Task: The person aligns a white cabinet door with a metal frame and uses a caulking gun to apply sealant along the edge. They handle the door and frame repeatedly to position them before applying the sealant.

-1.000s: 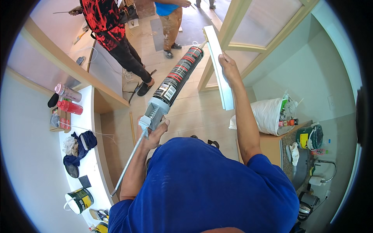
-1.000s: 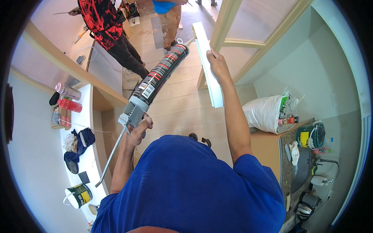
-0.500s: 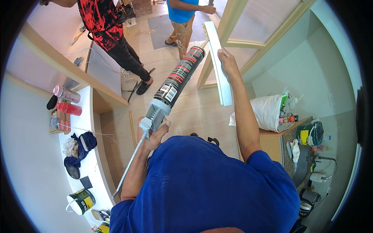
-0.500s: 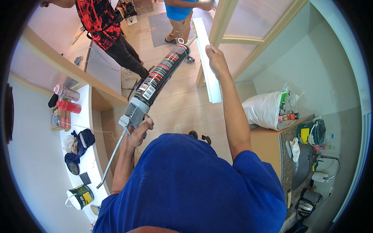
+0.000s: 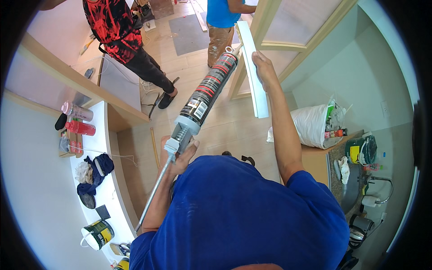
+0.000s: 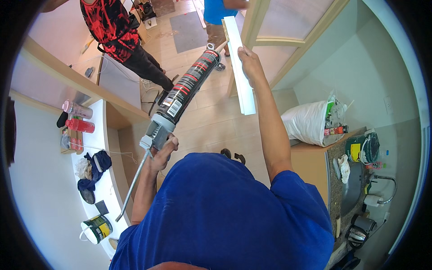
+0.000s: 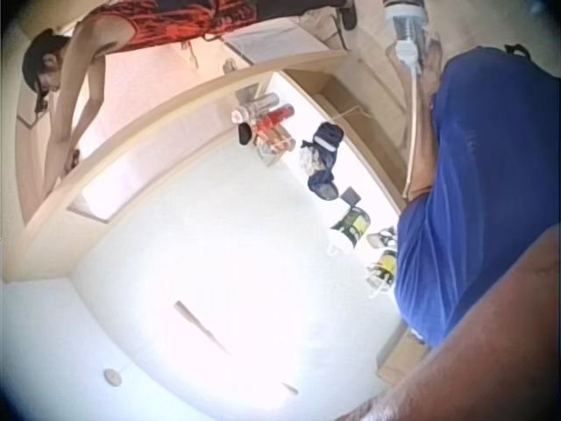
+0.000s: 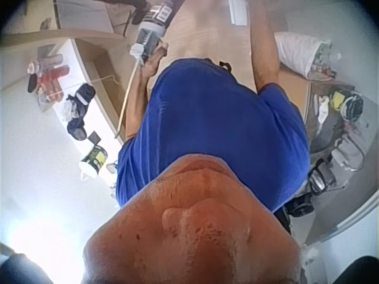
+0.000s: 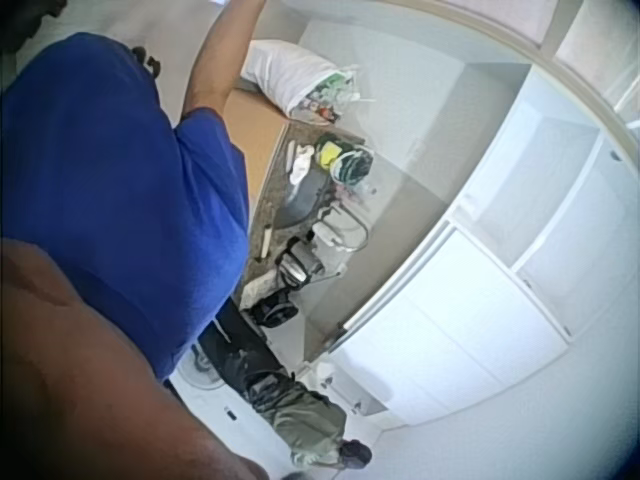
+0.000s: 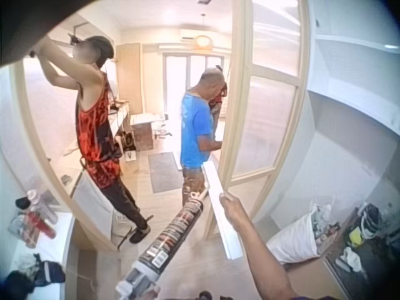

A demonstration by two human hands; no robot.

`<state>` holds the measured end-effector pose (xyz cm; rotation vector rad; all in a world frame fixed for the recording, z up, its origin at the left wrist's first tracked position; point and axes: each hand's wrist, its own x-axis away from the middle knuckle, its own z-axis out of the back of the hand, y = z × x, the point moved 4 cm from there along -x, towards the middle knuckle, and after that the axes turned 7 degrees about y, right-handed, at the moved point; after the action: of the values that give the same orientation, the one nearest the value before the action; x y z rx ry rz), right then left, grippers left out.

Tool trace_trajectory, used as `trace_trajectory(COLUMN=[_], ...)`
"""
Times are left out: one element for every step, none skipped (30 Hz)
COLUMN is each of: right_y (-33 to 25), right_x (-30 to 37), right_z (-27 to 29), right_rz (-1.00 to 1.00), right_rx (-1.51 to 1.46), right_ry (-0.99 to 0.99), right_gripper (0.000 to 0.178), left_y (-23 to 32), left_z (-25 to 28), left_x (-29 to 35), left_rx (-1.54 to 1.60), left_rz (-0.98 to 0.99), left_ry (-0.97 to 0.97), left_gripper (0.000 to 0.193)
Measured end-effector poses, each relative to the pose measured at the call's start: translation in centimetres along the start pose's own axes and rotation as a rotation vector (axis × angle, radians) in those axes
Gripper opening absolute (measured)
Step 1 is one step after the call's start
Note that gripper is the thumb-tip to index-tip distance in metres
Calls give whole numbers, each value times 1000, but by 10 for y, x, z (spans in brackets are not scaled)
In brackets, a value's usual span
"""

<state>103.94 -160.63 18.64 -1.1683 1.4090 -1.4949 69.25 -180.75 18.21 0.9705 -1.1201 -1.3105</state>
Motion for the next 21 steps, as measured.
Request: trace_trajectory(right_y=[2, 4, 6, 4, 1, 0, 2, 5, 7, 7, 7, 5, 4, 1, -2, -5, -7, -8, -5, 0, 3], right_x=[-3, -7, -8, -7, -5, -4, -6, -11, -13, -12, -12, -11, -9, -5, -2, 0, 2, 4, 2, -2, -6], right_z=[3, 6, 8, 6, 3, 1, 3, 6, 8, 8, 7, 6, 4, 3, 1, 0, -1, -2, 1, 3, 6], right_rz=[13, 27, 40, 47, 55, 62, 61, 61, 61, 62, 64, 66, 49, 32, 16, 9, 2, -5, 5, 16, 26], right_rx=[18, 36, 54, 54, 54, 55, 50, 46, 41, 44, 47, 50, 40, 29, 19, 18, 17, 16, 31, 46, 60], right_ry=[0, 0, -1, 8, 17, 26, 33, 39, 47, 53, 59, 66, 57, 49, 40, 28, 15, 1, 22, 42, 62], right_gripper=[57, 57, 58, 59, 59, 60, 60, 59, 59, 59, 58, 58, 57, 57, 56, 56, 56, 55, 55, 54, 53], left_y=[-2, -2, -1, 1, 4, 12, 23, 30, 33, 34, 34, 34, 34, 34, 38, 44, 48, 48, 48, 48, 48], left_z=[-1, -2, -3, -3, -3, -2, -3, -5, -7, -8, -8, -8, -8, -8, -10, -12, -13, -13, -13, -12, -13], left_x=[-2, -3, -4, -3, -2, -1, -1, -1, -2, -2, -1, -1, -1, 0, 0, 0, 1, 1, 1, 0, 1], left_rx=[-3, -6, -17, -30, -43, -83, -124, -164, -177, -188, -200, -205, -210, -216, -215, -213, -212, -214, -214, -215, -219], left_rz=[-23, -47, -43, -40, -36, -49, -64, -79, -87, -94, -100, -111, -120, -130, -182, -234, -285, -285, -286, -287, -286], left_ry=[-4, -8, -10, -5, 1, -2, -11, -20, -18, -11, -4, -4, -4, -3, 16, 35, 55, 50, 39, 29, 19], left_gripper=[24, 23, 23, 23, 23, 23, 23, 23, 23, 23, 23, 24, 24, 25, 23, 21, 20, 20, 20, 20, 20])
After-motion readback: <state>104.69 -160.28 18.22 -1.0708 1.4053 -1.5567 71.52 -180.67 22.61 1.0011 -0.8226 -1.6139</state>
